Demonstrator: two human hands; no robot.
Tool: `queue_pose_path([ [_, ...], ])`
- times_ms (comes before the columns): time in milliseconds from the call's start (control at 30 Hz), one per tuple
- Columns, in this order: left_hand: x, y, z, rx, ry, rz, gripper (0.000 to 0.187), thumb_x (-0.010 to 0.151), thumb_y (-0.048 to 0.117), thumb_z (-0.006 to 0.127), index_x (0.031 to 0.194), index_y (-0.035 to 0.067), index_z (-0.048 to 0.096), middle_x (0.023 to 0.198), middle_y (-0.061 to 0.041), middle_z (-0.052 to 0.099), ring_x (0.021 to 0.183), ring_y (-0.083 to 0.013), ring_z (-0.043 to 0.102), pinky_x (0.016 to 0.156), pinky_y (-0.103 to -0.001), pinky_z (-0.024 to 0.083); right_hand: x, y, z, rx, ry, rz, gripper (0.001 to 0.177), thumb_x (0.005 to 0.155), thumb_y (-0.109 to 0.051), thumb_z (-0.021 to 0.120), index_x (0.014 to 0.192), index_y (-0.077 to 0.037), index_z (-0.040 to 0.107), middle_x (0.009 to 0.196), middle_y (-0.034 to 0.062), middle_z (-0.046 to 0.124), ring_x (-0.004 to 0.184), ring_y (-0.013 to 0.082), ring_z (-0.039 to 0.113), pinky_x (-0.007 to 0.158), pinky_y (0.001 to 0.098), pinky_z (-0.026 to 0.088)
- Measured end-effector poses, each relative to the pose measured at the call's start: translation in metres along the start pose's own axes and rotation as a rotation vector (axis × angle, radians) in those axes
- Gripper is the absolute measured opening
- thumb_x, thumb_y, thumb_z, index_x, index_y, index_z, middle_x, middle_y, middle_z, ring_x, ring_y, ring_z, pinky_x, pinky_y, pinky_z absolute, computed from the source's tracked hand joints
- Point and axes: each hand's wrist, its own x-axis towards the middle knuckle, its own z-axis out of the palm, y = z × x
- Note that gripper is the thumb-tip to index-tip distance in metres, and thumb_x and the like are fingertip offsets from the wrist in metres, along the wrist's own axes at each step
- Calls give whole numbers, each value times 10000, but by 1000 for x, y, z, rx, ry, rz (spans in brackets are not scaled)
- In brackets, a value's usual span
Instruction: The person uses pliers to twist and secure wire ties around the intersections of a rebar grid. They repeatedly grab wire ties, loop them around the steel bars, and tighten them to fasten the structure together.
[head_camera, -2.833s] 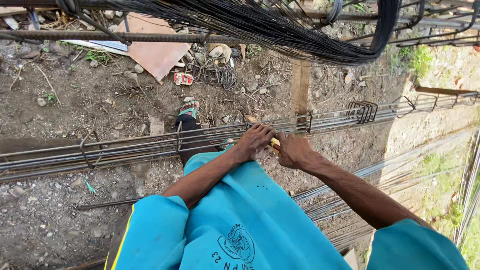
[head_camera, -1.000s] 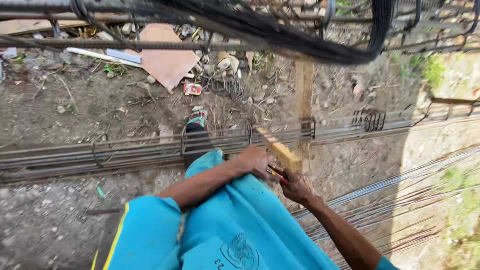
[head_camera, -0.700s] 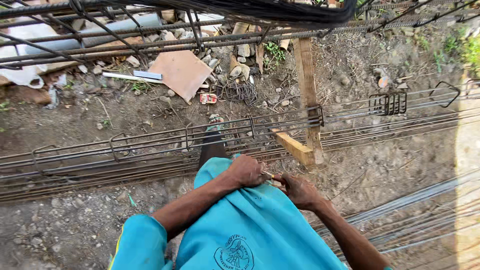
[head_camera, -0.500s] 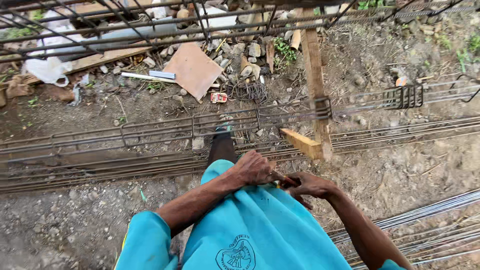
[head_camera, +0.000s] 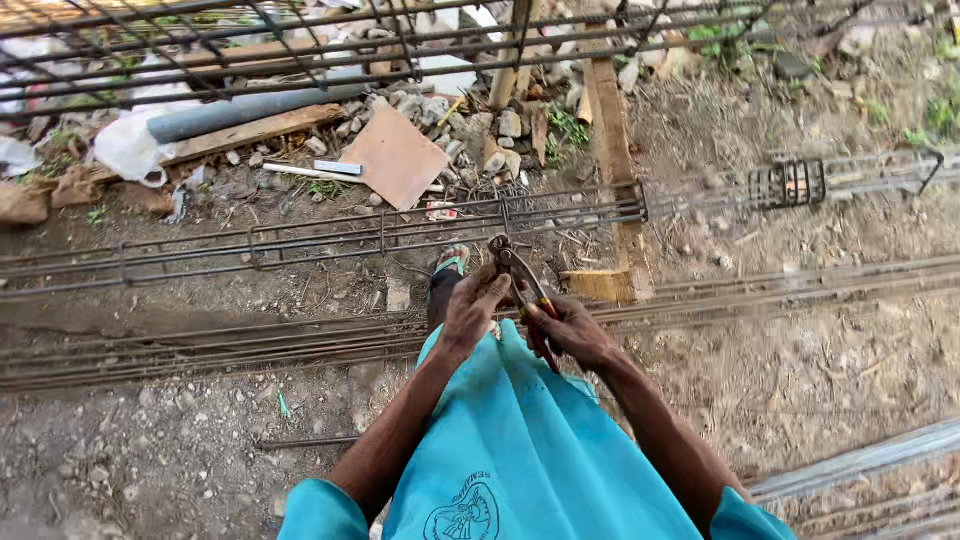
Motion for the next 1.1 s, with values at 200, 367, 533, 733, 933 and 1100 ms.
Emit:
queue_pose_path([
  [200,-8,-12,-9,-119,153,24,390,1013,296,646,1250,-13,646,1107,-217,677,1121,-309,591,976,-479,464,8,18,10,-13,-69,-42,338,987,-283,643,821,9,681,574,152,666,500,217,684,499,306,546],
  [367,-30,-17,7,-37,85,20,304,1004,259,660,1085,-23,738,1015,-333,681,1028,-464,636,939,-570,489,1,25,31,-330,117,59,969,759,-427,888,1409,113,413,1070,344,666,1043,463,659,917,571,525],
  [533,-37,19,10,126,50,-39,288,1036,311,605,994,82,775,934,-159,747,980,-319,708,915,-504,527,1,12,31,128,-26,-121,438,759,-6,856,1098,61,587,862,140,647,738,269,722,670,376,650],
  [733,-29,10,-33,762,35,329,201,1059,67,502,1052,-28,679,821,-166,703,851,-225,699,912,-400,570,36,26,23,421,555,-246,166,817,-64,563,972,-8,581,814,153,640,775,280,681,692,370,617],
  [933,-13,-32,-76,804,137,569,183,1030,-36,488,1131,-92,629,831,-226,683,843,-346,697,816,-544,597,34,-21,39,-41,527,-384,171,984,-165,655,1057,-13,684,695,137,685,623,240,721,427,299,600],
  [1100,-20,32,-93,285,282,379,206,1027,102,514,907,48,674,693,-100,719,728,-254,723,735,-420,589,-19,-159,88,193,76,-382,369,993,-294,587,980,65,673,555,153,588,539,314,690,402,424,611],
])
